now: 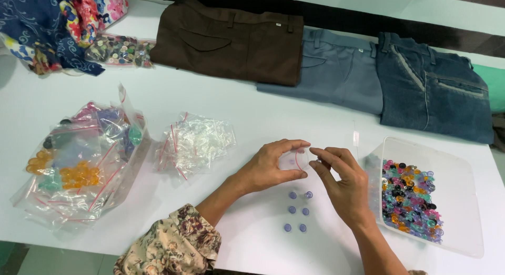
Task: Sorting small light blue buttons from a container and placing them into a small plastic bag
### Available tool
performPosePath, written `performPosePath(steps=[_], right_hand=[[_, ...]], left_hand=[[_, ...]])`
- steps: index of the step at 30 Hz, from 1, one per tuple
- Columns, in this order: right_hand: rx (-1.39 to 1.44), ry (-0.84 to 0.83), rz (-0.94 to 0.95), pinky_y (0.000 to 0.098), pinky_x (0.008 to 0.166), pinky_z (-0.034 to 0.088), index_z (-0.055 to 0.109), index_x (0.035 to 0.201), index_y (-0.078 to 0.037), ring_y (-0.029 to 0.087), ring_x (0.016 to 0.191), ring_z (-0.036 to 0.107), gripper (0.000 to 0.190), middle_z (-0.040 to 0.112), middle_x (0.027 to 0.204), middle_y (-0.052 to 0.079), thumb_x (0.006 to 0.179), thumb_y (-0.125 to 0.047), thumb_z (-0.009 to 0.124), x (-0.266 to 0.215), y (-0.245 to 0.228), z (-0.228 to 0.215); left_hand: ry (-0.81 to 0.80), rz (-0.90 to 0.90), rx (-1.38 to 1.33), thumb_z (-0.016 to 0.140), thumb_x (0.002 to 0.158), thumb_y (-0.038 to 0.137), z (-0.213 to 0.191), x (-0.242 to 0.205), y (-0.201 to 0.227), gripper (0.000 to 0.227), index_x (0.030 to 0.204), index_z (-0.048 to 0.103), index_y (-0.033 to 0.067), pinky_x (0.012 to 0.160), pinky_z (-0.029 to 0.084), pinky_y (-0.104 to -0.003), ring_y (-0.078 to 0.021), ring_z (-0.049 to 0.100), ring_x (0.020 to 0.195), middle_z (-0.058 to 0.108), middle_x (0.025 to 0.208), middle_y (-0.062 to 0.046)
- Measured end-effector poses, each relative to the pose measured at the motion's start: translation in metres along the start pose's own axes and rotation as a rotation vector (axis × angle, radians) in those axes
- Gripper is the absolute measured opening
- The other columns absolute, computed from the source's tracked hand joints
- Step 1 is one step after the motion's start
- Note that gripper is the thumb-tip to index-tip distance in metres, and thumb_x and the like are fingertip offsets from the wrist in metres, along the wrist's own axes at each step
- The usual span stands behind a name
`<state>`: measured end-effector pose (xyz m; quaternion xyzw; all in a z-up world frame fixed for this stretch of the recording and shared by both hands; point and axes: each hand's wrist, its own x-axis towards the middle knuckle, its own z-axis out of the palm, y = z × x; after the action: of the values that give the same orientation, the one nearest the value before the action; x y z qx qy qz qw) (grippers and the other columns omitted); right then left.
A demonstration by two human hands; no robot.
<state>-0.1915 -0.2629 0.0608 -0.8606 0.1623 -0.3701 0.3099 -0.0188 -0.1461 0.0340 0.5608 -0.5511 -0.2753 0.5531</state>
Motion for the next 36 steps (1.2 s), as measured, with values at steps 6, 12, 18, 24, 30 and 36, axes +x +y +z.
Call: performPosePath(steps=[6,12,18,24,30,36], right_hand=[[0.04,0.015,-0.037,0.033,0.073,0.058,0.077,0.115,-0.004,0.017,0.077,0.067,0.024,0.068,0.093,0.009,0.09,-0.001,0.076,0.001,-0.003,0.001],[0.052,0.002,0.041,0.0329,0.073,0.056,0.078,0.111,-0.002,0.017,0.076,0.065,0.021,0.069,0.089,0.011,0.091,-0.002,0.075,0.005,-0.014,-0.008],[-0.266,-0.714,0.629,0.032,0.08,0.054,0.077,0.121,-0.024,0.017,0.086,0.071,0.04,0.072,0.116,-0.001,0.09,-0.046,0.065,0.015,-0.026,-0.017],[-0.233,-0.917,0.688,0.0265,0.088,0.053,0.074,0.121,-0.023,0.015,0.095,0.072,0.032,0.065,0.118,-0.005,0.09,-0.023,0.067,0.006,-0.031,-0.002],[-0.195,-0.908,0.574,0.0263,0.081,0.052,0.075,0.112,-0.02,0.015,0.086,0.069,0.023,0.069,0.109,-0.005,0.096,-0.02,0.058,-0.002,-0.024,0.006],[-0.03,-0.323,0.197,0.0265,0.066,0.048,0.076,0.107,-0.009,0.013,0.07,0.056,0.018,0.065,0.086,0.001,0.09,-0.01,0.074,0.001,-0.018,-0.013]], left_hand=[[-0.002,0.006,-0.011,0.086,0.081,0.024,0.004,-0.001,-0.005,0.064,0.136,0.061,0.0037,0.107,0.05,-0.048,-0.0347,0.067,0.118,0.071,0.119,-0.019],[0.062,0.019,-0.049,0.085,0.083,0.018,-0.005,0.002,0.005,0.061,0.136,0.06,0.0025,0.108,0.049,-0.048,-0.0341,0.067,0.119,0.07,0.121,-0.02],[0.171,-0.282,-0.08,0.08,0.08,0.031,-0.033,0.007,0.033,0.062,0.138,0.06,0.0213,0.111,0.042,-0.03,-0.0132,0.061,0.126,0.07,0.129,-0.003],[0.163,-0.33,-0.044,0.079,0.079,0.033,-0.033,0.008,0.031,0.062,0.137,0.06,0.0247,0.109,0.042,-0.028,-0.014,0.062,0.124,0.07,0.128,-0.005],[0.093,-0.291,-0.017,0.079,0.081,0.034,-0.026,0.007,0.023,0.063,0.139,0.058,0.0232,0.11,0.043,-0.03,-0.013,0.061,0.129,0.068,0.132,-0.001],[0.023,-0.244,0.019,0.079,0.08,0.033,-0.013,0.005,0.013,0.065,0.14,0.057,0.0195,0.109,0.045,-0.031,-0.0142,0.062,0.128,0.068,0.132,-0.006]])
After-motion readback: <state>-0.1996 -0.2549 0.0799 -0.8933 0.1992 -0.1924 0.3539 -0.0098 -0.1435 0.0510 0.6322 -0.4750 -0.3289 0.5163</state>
